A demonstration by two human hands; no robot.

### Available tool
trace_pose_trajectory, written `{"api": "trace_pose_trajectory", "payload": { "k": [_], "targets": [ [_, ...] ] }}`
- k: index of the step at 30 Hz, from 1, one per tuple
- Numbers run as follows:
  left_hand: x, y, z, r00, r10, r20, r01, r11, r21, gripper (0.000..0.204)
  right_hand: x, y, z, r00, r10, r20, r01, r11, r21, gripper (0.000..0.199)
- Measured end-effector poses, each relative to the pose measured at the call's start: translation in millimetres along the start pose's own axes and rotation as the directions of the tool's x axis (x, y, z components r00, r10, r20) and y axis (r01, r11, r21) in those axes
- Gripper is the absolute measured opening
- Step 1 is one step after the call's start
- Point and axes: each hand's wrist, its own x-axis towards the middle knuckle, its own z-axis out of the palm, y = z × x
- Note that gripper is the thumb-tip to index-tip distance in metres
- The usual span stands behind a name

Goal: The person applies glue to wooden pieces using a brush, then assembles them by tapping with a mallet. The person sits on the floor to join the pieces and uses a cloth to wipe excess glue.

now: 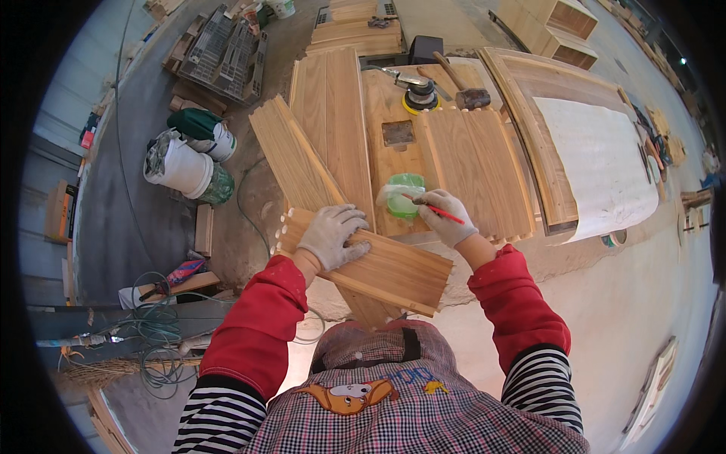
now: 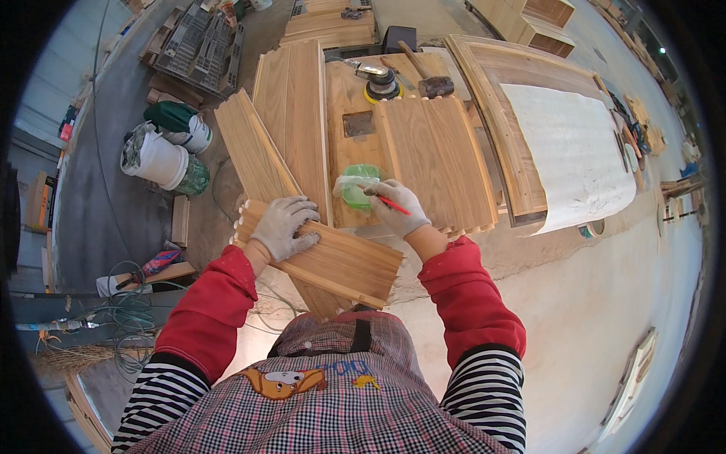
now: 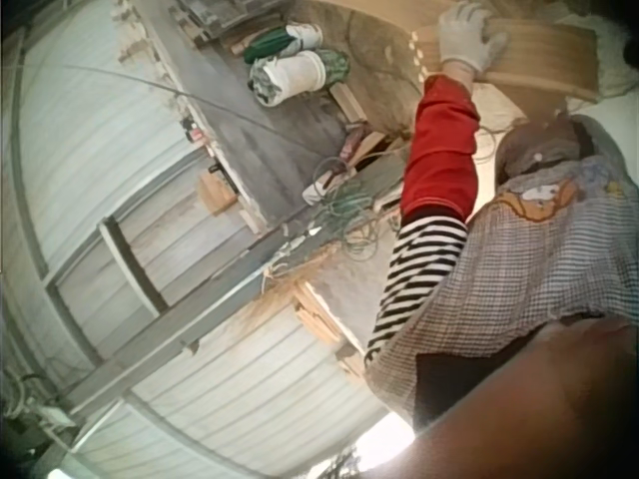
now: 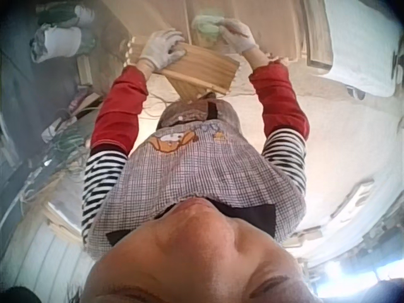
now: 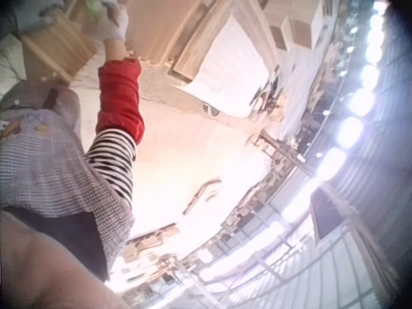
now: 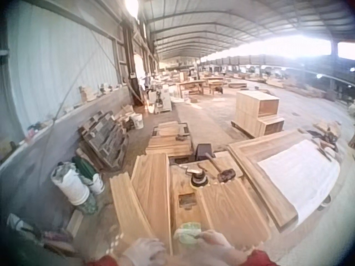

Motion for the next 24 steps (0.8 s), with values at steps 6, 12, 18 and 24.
{"api": "trace_pose_trajectory", "payload": {
  "k": [6, 12, 18, 24],
  "targets": [
    [2.9, -1.9, 0.8, 1.0, 0.003, 0.017, -0.003, 1.0, -0.013, 0.038, -8.6, -16.2, -24.2, 0.979, -0.156, 0.129, 0.194, 0.91, -0.368, 0.029],
    [0.3, -0.8, -0.4, 1.0, 0.01, 0.009, -0.01, 1.0, -0.02, 0.037, -69.3, -4.0, -46.3, 0.922, 0.339, -0.189, -0.305, 0.934, 0.188, 0.029],
    [-15.3, 5.3, -7.7, 0.979, 0.031, -0.199, -0.027, 0.999, 0.021, 0.028, -155.2, -5.3, 3.9, 0.615, 0.775, 0.144, -0.394, 0.144, 0.908, 0.039],
    [-69.0, 55.6, -8.4, 0.978, -0.192, -0.077, 0.161, 0.941, -0.299, 0.02, -171.9, -42.6, 22.6, 0.729, 0.615, 0.3, -0.395, 0.02, 0.918, 0.048]
  ]
}}
